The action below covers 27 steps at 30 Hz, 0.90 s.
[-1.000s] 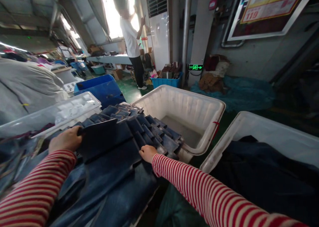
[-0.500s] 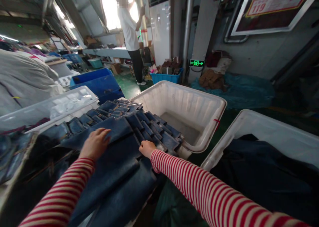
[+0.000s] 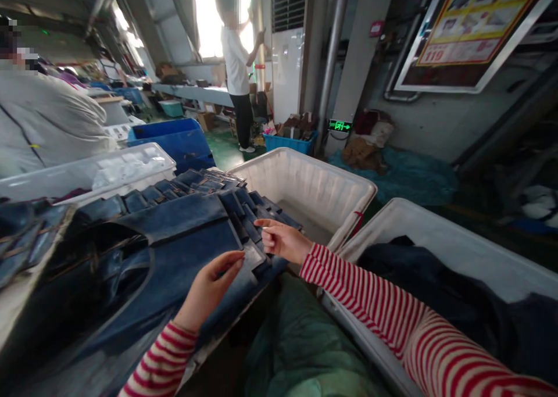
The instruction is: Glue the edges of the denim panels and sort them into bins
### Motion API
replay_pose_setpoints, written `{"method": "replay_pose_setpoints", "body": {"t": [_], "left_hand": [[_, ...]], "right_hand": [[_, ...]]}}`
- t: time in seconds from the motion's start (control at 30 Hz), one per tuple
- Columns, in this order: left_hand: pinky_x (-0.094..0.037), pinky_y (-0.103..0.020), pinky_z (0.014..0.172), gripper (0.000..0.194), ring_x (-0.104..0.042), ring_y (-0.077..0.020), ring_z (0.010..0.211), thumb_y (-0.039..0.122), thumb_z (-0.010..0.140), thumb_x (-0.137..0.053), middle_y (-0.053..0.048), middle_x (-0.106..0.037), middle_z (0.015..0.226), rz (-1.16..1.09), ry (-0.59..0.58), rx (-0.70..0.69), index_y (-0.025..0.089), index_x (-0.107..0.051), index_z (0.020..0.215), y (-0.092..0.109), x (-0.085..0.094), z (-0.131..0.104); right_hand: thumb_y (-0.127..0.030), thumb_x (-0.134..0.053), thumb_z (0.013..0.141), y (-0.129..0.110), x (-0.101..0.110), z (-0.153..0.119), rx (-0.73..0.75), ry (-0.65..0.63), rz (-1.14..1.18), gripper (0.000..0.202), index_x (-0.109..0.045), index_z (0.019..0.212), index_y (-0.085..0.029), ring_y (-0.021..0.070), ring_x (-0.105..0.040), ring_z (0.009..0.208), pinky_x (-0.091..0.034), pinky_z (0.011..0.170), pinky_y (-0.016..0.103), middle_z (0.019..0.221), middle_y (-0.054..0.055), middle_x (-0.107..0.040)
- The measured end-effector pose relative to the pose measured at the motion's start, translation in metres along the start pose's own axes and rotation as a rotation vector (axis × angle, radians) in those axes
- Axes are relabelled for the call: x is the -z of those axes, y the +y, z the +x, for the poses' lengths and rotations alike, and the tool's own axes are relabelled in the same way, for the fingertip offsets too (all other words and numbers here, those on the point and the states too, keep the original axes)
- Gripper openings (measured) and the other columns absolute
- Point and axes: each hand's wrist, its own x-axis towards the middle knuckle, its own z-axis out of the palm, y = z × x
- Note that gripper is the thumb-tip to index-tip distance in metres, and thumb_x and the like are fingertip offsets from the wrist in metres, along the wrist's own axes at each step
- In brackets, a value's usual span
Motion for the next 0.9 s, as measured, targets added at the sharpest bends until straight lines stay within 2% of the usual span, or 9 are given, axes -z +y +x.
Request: {"method": "replay_pose_setpoints", "body": {"t": [0.1,0.2,0.37,0.53,0.67,0.73,0.8,0.87,0.9], "left_hand": [[-0.046,-0.027,0.08,0.029,-0.059,-0.0162,0.086,0.042,0.076,-0.052,-0.004,-0.065,0.09,-0.182,-0.031,-0.02,0.018,-0.061,0.089,0.028,-0.036,-0.021],[-0.046,-0.024,0.072,0.024,-0.057,-0.013,0.076,0.04,0.076,-0.054,-0.001,-0.061,0.078,-0.276,-0.019,-0.06,0.017,-0.058,0.082,0.044,-0.057,-0.03],[-0.046,-0.022,0.066,0.023,-0.055,-0.0118,0.07,0.039,0.075,-0.056,-0.001,-0.059,0.073,-0.321,-0.032,-0.054,0.016,-0.057,0.078,0.055,-0.07,-0.035],[-0.047,-0.024,0.069,0.025,-0.057,-0.0136,0.074,0.041,0.074,-0.056,-0.001,-0.062,0.076,-0.282,-0.071,-0.072,0.017,-0.058,0.08,0.066,-0.083,-0.037],[-0.05,-0.027,0.072,0.034,-0.06,-0.0174,0.077,0.049,0.069,-0.058,-0.003,-0.065,0.08,-0.24,-0.158,-0.045,0.019,-0.061,0.083,0.074,-0.093,-0.042],[-0.051,-0.028,0.074,0.039,-0.061,-0.0198,0.081,0.053,0.065,-0.06,-0.003,-0.067,0.083,-0.191,-0.216,0.004,0.021,-0.064,0.086,0.068,-0.096,-0.044],[-0.052,-0.03,0.074,0.043,-0.062,-0.0221,0.084,0.057,0.06,-0.061,-0.002,-0.068,0.086,-0.129,-0.253,0.056,0.023,-0.065,0.088,0.05,-0.098,-0.044],[-0.052,-0.031,0.078,0.045,-0.062,-0.0237,0.087,0.059,0.058,-0.061,-0.002,-0.069,0.089,-0.1,-0.275,0.085,0.025,-0.066,0.087,0.024,-0.099,-0.042],[-0.052,-0.031,0.08,0.046,-0.062,-0.0241,0.088,0.06,0.057,-0.061,-0.001,-0.069,0.09,-0.087,-0.277,0.094,0.026,-0.067,0.087,0.011,-0.099,-0.042]], "right_hand": [[-0.014,-0.045,0.081,0.001,-0.018,-0.037,-0.021,-0.042,0.227,0.022,-0.055,0.101,-0.017,0.0037,-0.033,0.048,-0.033,0.049,0.015,0.057,-0.007,-0.038],[-0.012,-0.043,0.082,0.004,-0.026,-0.059,-0.017,-0.021,0.313,0.023,-0.055,0.101,-0.017,0.0043,-0.031,0.048,-0.032,0.047,0.014,0.057,-0.006,-0.036],[-0.013,-0.043,0.082,0.003,-0.022,-0.081,0.014,-0.008,0.348,0.022,-0.055,0.1,-0.016,0.0046,-0.031,0.049,-0.033,0.047,0.013,0.058,-0.006,-0.035],[-0.01,-0.045,0.078,0.003,-0.012,-0.1,0.055,-0.04,0.409,0.025,-0.055,0.1,-0.014,0.0046,-0.03,0.051,-0.034,0.048,0.013,0.06,-0.005,-0.035],[-0.007,-0.047,0.074,0.002,-0.005,-0.123,0.05,-0.008,0.4,0.026,-0.056,0.098,-0.015,0.0049,-0.03,0.051,-0.033,0.048,0.014,0.059,-0.006,-0.033],[-0.006,-0.049,0.072,0.001,0.007,-0.138,0.034,-0.002,0.341,0.028,-0.057,0.096,-0.017,0.0049,-0.031,0.051,-0.033,0.049,0.015,0.058,-0.006,-0.033],[-0.006,-0.051,0.07,0.0,0.03,-0.157,0.046,0.06,0.242,0.03,-0.058,0.097,-0.017,0.0047,-0.033,0.051,-0.035,0.051,0.016,0.057,-0.007,-0.034],[-0.008,-0.053,0.07,-0.003,0.064,-0.183,0.114,0.254,0.118,0.032,-0.058,0.099,-0.018,0.0044,-0.037,0.052,-0.038,0.054,0.018,0.059,-0.007,-0.038],[-0.01,-0.053,0.071,-0.004,0.083,-0.2,0.153,0.411,0.043,0.031,-0.058,0.101,-0.019,0.0043,-0.039,0.053,-0.039,0.056,0.018,0.06,-0.006,-0.041]]}}
